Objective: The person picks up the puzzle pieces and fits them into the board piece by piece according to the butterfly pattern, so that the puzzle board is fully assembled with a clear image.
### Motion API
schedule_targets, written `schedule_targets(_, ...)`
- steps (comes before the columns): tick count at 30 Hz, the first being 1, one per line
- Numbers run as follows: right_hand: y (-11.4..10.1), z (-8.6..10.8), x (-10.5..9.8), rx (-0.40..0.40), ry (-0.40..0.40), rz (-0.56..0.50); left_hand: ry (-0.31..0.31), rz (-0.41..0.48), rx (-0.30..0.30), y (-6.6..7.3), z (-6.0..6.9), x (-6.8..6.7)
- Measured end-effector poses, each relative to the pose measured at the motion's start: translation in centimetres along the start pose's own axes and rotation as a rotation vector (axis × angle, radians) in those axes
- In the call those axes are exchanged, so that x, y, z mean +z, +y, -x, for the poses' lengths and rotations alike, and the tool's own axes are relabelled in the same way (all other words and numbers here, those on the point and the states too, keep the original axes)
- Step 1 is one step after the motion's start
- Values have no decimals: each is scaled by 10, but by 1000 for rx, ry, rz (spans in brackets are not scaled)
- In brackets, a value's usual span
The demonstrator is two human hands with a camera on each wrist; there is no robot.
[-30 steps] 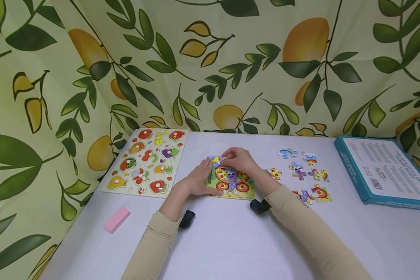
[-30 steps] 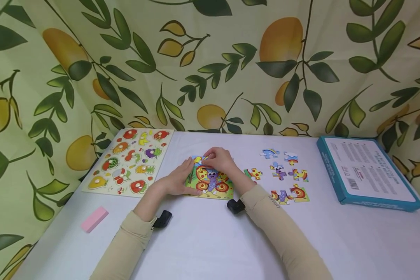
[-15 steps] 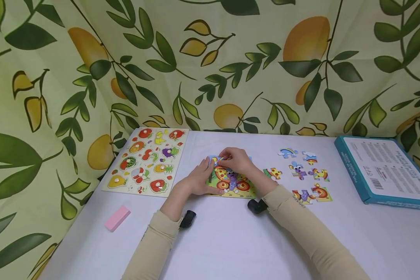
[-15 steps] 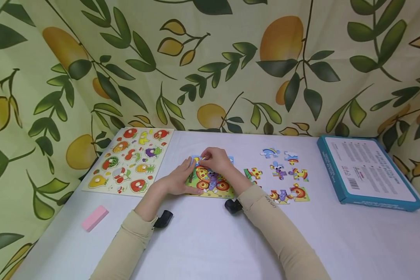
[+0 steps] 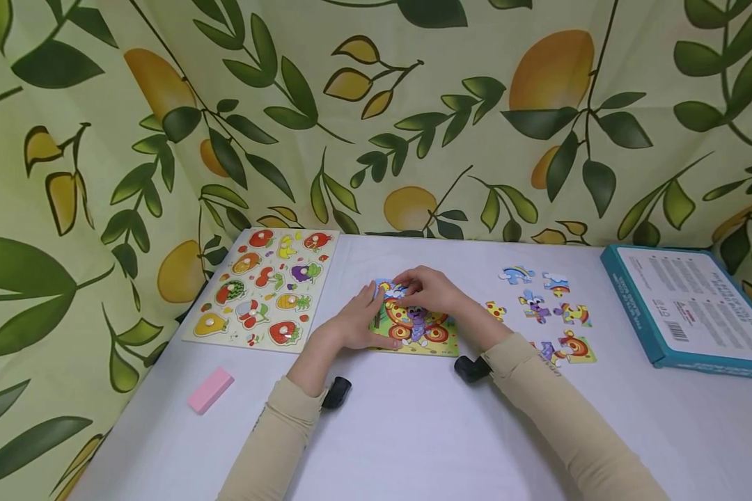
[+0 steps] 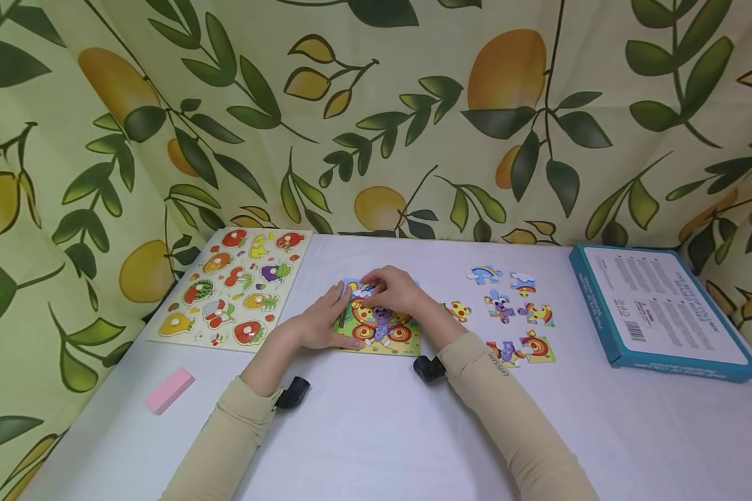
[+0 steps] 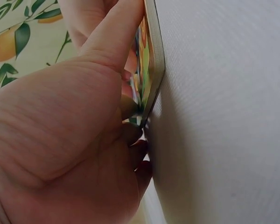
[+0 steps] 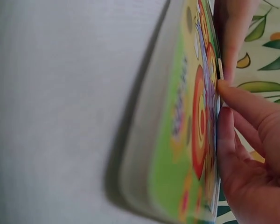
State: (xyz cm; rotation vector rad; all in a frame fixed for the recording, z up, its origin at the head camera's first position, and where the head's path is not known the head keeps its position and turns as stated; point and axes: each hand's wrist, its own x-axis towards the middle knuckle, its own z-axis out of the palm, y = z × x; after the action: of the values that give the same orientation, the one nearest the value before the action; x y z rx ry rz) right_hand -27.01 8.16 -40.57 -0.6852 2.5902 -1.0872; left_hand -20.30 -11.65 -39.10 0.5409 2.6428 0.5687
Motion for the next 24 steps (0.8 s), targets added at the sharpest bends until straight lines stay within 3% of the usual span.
schedule_targets(5, 2, 0, 1, -29, 20, 3, -2, -6, -1, 0, 0, 0)
schedule_targets(14, -2, -1, -1, 71, -4, -66, -3, -4, -5, 0, 0, 0)
schedule_targets(24, -2, -1, 0, 83, 14, -58, -6, -8, -22, 0, 1, 1)
